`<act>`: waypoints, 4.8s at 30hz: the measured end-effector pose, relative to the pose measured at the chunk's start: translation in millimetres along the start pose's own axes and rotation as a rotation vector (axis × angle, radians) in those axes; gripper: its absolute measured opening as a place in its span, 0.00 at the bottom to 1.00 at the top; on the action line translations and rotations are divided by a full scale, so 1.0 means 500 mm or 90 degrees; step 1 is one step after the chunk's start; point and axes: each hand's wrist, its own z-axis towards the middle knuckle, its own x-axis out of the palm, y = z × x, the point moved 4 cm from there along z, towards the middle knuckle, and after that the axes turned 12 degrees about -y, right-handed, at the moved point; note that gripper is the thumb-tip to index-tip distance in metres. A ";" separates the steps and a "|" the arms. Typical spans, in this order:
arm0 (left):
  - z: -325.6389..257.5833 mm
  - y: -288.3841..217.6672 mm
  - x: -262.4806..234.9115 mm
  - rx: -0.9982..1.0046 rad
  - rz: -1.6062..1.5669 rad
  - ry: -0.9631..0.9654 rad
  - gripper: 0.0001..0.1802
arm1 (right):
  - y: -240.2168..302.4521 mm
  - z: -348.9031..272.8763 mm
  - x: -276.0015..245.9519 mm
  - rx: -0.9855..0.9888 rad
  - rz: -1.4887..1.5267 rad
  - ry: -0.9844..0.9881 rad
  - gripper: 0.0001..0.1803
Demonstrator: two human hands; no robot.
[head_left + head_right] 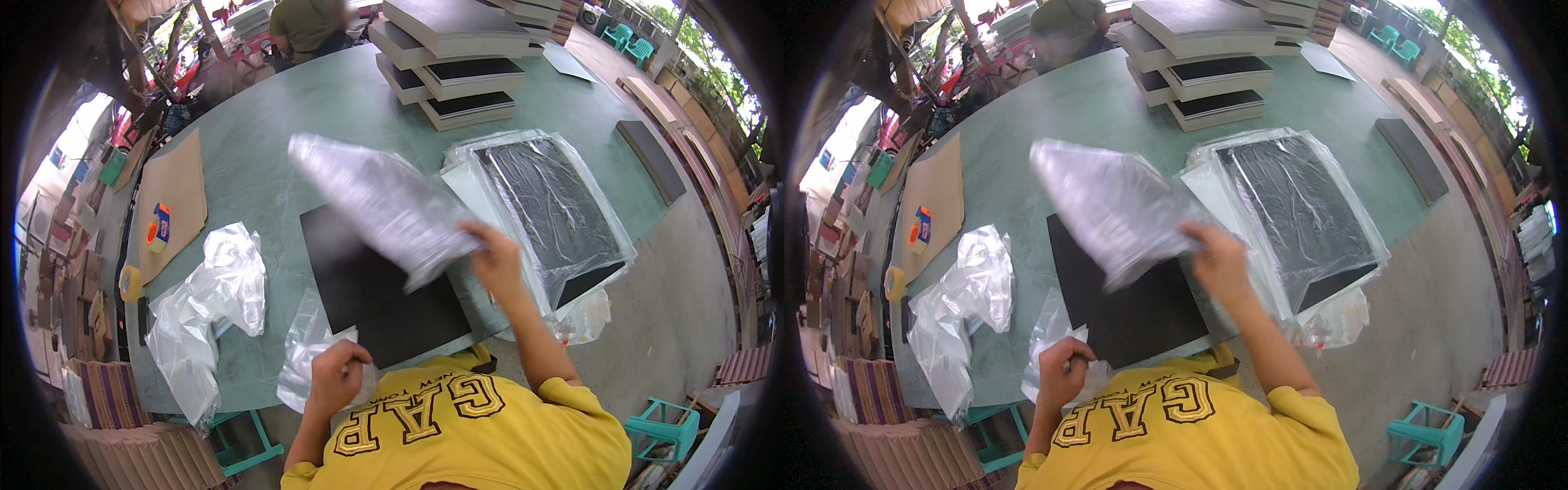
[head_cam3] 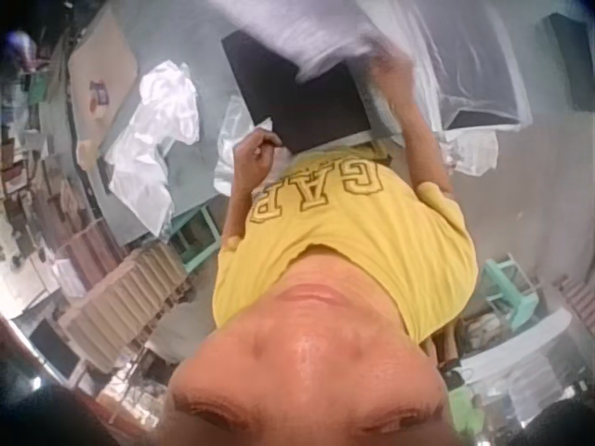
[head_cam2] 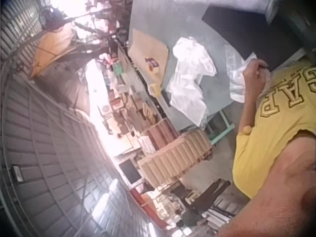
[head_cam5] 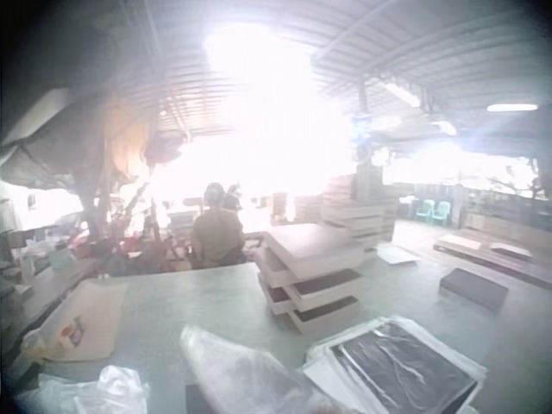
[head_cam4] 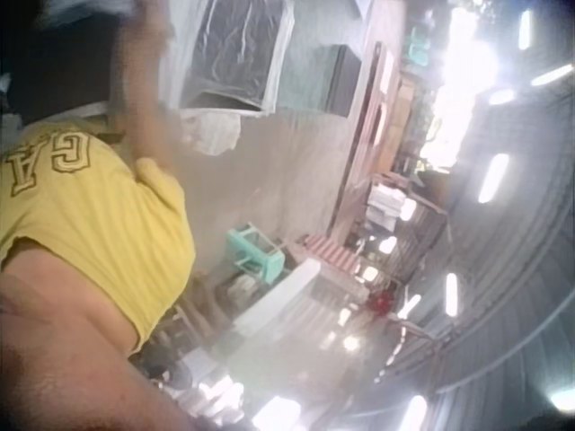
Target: The person places flat boards into individual plastic bags and stacks the packaged boards on the table workspace.
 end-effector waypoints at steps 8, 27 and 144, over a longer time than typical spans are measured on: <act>0.044 0.140 0.052 -0.530 -0.442 0.055 0.21 | 0.007 -0.044 -0.019 0.063 -0.037 0.154 0.20; 0.006 0.281 0.068 -0.680 -0.313 -0.121 0.13 | -0.153 0.025 -0.254 0.402 0.100 -0.524 0.20; 0.145 -0.004 -0.198 -0.049 0.090 -0.418 0.15 | 0.146 0.011 0.195 0.339 0.643 0.463 0.09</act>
